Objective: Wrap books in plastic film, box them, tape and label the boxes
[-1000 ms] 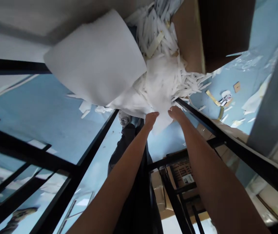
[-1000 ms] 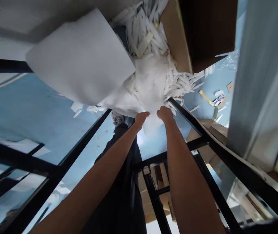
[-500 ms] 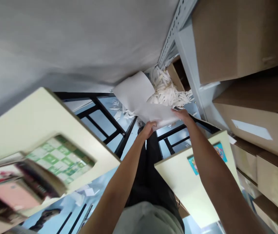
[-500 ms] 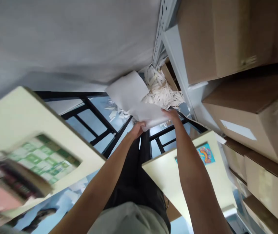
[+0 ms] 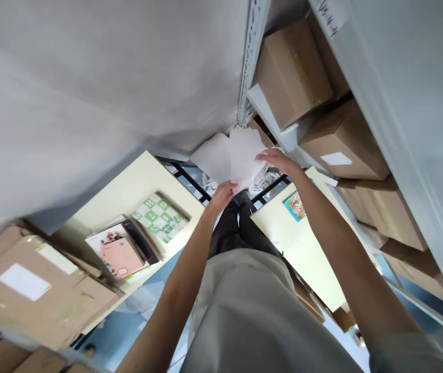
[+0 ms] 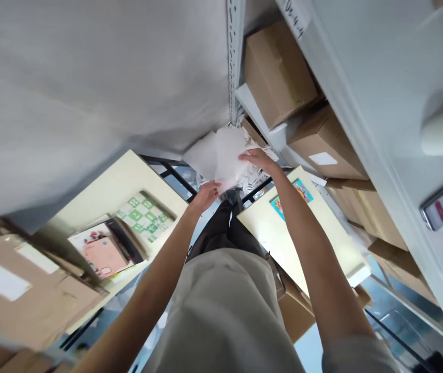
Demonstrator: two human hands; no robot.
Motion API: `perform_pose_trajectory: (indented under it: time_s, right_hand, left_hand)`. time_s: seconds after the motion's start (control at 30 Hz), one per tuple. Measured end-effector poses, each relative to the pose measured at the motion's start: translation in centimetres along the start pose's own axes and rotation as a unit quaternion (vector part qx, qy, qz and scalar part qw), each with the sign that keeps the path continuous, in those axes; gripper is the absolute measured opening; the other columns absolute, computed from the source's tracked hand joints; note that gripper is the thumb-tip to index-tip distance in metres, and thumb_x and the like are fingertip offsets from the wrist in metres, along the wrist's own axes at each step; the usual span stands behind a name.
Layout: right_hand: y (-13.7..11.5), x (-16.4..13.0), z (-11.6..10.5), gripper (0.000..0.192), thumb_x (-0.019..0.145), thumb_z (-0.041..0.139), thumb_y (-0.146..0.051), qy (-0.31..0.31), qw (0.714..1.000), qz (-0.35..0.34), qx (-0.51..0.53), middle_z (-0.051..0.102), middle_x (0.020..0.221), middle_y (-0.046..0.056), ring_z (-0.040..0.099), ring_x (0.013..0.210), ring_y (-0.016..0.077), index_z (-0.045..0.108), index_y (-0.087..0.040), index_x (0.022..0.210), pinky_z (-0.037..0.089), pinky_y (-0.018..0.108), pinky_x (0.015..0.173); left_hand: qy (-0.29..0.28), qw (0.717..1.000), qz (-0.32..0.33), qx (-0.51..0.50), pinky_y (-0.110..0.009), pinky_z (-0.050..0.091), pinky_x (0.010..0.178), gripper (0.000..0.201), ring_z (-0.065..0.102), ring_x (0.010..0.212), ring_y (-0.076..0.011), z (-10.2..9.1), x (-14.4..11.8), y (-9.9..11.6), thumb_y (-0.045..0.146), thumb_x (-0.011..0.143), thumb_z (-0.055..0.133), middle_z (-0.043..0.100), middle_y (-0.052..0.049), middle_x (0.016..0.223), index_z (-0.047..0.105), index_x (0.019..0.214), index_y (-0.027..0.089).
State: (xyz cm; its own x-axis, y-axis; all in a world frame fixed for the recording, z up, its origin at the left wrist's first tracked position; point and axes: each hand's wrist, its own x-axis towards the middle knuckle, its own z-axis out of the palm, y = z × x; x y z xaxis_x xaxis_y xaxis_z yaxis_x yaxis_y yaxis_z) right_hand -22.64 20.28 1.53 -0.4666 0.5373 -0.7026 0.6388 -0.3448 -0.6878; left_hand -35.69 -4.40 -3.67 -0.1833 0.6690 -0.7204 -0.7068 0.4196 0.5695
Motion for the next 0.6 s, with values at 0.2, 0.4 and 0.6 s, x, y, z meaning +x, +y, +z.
perform_pose_trajectory:
  time_s: [0.2,0.4,0.6]
  right_hand:
    - [-3.4,-4.3,0.9,0.037,0.082,0.105,-0.038,-0.062,0.995,-0.068,0.038,0.089,0.111,0.009,0.080,0.112,0.0276,0.086,-0.017,0.106,0.064,0.044,0.112]
    - [-5.5,-7.6,0.8,0.040,0.086,0.103,-0.048,-0.034,0.990,-0.130,0.036,0.089,0.107,0.008,0.080,0.106,0.0257,0.086,-0.015,0.102,0.064,0.041,0.108]
    - [-7.4,-9.1,-0.6,0.046,0.085,0.101,-0.061,-0.059,0.972,-0.228,0.019,0.078,0.079,-0.001,0.072,0.083,0.0181,0.082,-0.018,0.084,0.060,0.030,0.080]
  left_hand:
    - [0.045,0.995,0.032,0.077,-0.053,0.063,0.122,0.045,0.077,0.142,-0.0351,-0.1,-4.4,2.1,0.053,0.098,0.079,0.082,-0.018,0.146,0.078,0.129,0.019]
    - [0.029,0.997,0.068,0.022,-0.056,0.059,0.129,0.033,0.072,0.151,-0.0385,-0.1,-6.4,4.3,0.043,0.094,0.083,0.083,-0.017,0.146,0.082,0.117,0.019]
    - [-0.038,0.985,0.167,0.002,-0.062,0.055,0.135,0.049,0.070,0.153,-0.0392,1.8,-8.1,8.2,0.052,0.085,0.099,0.085,-0.011,0.142,0.084,0.122,0.024]
